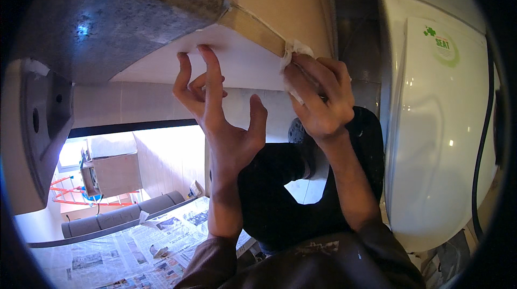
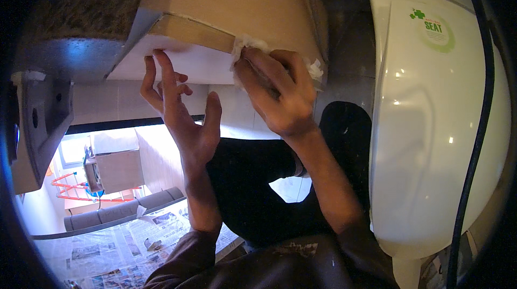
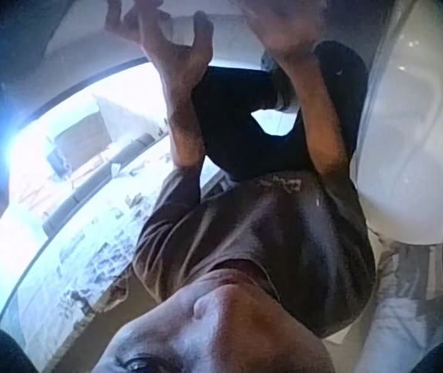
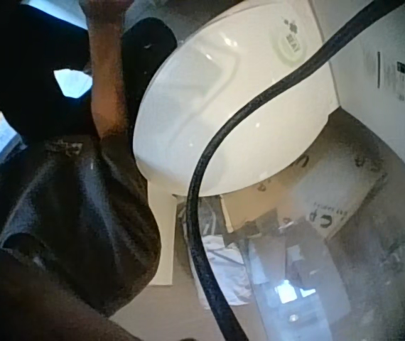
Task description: The person wipes the underside of a bathroom vanity cabinet with a cloth, then walks to a workbench, picks up a small container, and mixes a yellow paste with a wooden stick.
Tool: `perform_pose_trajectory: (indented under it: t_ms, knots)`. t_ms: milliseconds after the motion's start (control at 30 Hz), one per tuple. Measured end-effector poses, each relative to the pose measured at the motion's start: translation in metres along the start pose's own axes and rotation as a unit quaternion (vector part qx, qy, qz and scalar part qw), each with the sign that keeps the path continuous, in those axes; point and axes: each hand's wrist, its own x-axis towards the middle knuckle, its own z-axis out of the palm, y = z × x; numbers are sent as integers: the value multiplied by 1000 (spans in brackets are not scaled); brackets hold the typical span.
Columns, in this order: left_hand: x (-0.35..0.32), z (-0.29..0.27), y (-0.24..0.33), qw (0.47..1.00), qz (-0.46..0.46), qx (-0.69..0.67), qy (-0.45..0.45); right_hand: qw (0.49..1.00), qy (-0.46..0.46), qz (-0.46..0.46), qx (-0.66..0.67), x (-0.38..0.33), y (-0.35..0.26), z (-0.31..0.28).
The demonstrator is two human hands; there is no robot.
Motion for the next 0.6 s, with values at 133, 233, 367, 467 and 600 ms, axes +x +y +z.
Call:
perform_pose_trajectory:
  t_ms: [133,233,367,467,600]
  knots:
    - [0,2,2,1000,-5,-17,2,1000,-4,14,3,-2,-1,-2]
    - [2,3,3,1000,-5,-17,0,999,-11,34,-4,-19,8,-1]
    - [3,1,3,1000,-8,-14,0,1000,4,18,24,-5,4,2]
    - [2,2,3,1000,-10,-23,0,1000,0,-2,19,4,1,4]
    - [2,2,6,1000,-10,-19,-4,1000,-21,18,9,-12,3,1]
